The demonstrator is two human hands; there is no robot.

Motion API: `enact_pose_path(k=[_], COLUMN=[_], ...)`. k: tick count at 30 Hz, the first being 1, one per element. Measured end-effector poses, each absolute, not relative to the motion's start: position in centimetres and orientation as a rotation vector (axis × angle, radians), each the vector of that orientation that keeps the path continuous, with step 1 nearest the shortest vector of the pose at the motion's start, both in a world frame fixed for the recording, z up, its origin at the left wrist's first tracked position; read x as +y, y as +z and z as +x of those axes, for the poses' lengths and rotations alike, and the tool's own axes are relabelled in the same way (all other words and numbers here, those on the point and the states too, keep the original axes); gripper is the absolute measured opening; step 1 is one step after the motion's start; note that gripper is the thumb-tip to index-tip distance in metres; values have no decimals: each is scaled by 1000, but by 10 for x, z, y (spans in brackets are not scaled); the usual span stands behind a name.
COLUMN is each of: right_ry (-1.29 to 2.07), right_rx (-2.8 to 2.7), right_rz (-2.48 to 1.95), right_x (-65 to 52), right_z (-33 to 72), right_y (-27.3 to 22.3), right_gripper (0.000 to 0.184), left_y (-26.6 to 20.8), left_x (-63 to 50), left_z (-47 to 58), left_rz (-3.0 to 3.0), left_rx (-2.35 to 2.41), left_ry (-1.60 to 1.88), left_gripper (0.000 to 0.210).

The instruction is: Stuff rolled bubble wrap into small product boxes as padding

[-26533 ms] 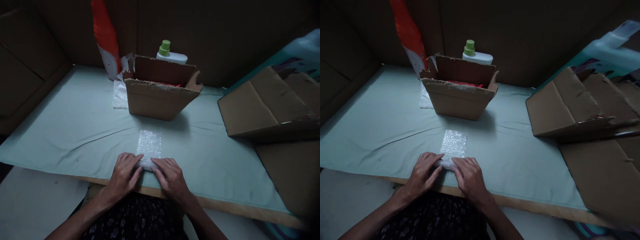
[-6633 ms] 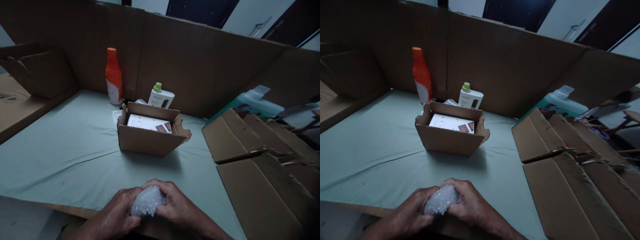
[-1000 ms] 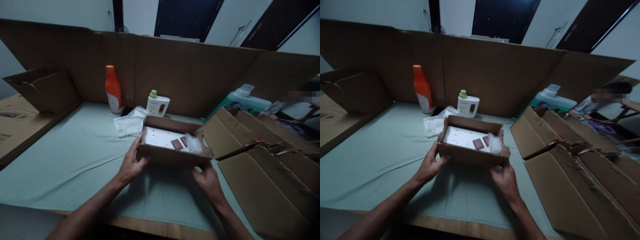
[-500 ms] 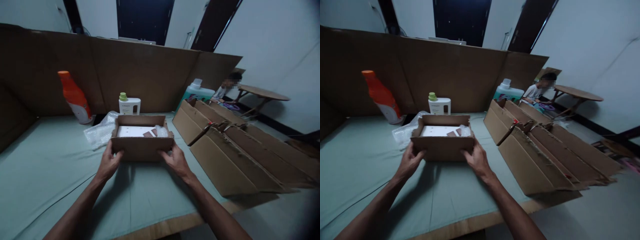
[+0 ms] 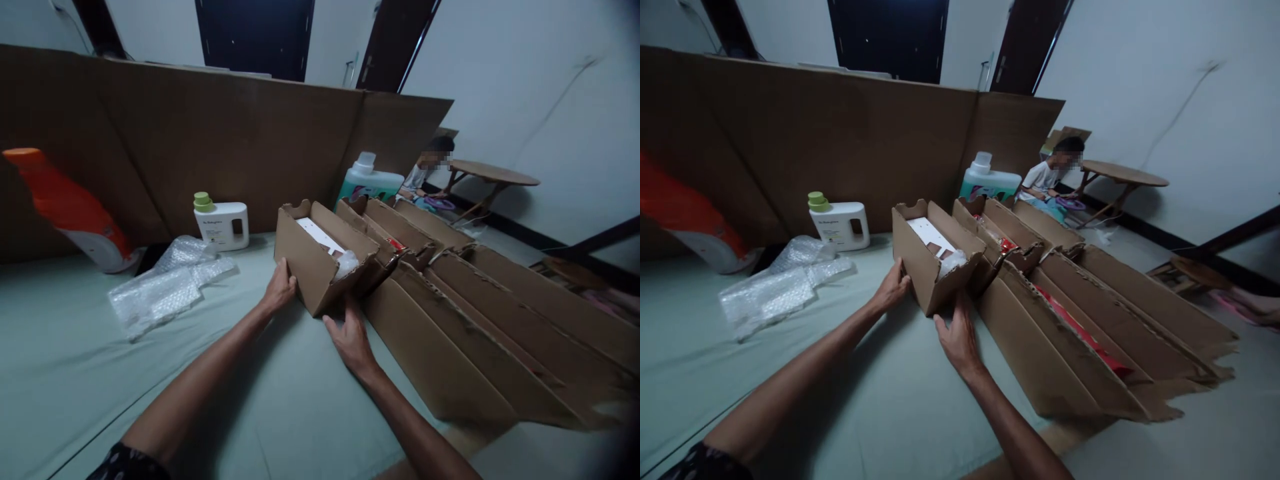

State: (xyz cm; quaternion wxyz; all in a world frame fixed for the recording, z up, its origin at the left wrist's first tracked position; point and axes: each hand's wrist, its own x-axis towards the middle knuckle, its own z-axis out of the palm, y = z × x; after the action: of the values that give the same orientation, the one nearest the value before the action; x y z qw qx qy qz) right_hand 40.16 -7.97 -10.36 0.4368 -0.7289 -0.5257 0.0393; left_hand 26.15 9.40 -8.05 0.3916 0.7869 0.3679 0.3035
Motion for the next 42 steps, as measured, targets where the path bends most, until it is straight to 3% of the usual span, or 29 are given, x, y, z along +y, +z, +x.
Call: enact_pose_path(k=[9, 17, 21, 26, 31, 34, 36, 42], right_ry=[223, 160, 43, -22, -78, -97, -71, -67], right_rx=[-1239, -1405, -1653, -1922, -2250, -2454, -2559, -2553], right_rz=[-1853, -1900, -1877, -1792, -1315, -985, -791, -387], right_x=[-82, -87, -93, -96, -70, -61, -62, -53], right_z=[417, 427, 424, 386, 287, 201, 145, 58], right_y=[-115, -120, -128, -144, -152, -141, -133, -140], right_gripper=[68, 63, 56, 50, 46, 48, 53, 47], left_y=[-103, -87, -82, -85, -77, -48, -18, 80], left_x=[78, 42, -1, -71, -90, -53, -13, 105], left_z=[289, 275, 223, 120, 13, -64, -123, -289], left_rz=[2191, 2403, 2585, 2782, 2582, 2336, 2112, 1534], left_rx=[922, 899, 762, 636, 556, 871, 1479, 2437], left_ry=[573, 461, 415, 387, 312, 348, 570, 1236], left_gripper=[83, 69, 59, 61, 54, 42, 40, 81])
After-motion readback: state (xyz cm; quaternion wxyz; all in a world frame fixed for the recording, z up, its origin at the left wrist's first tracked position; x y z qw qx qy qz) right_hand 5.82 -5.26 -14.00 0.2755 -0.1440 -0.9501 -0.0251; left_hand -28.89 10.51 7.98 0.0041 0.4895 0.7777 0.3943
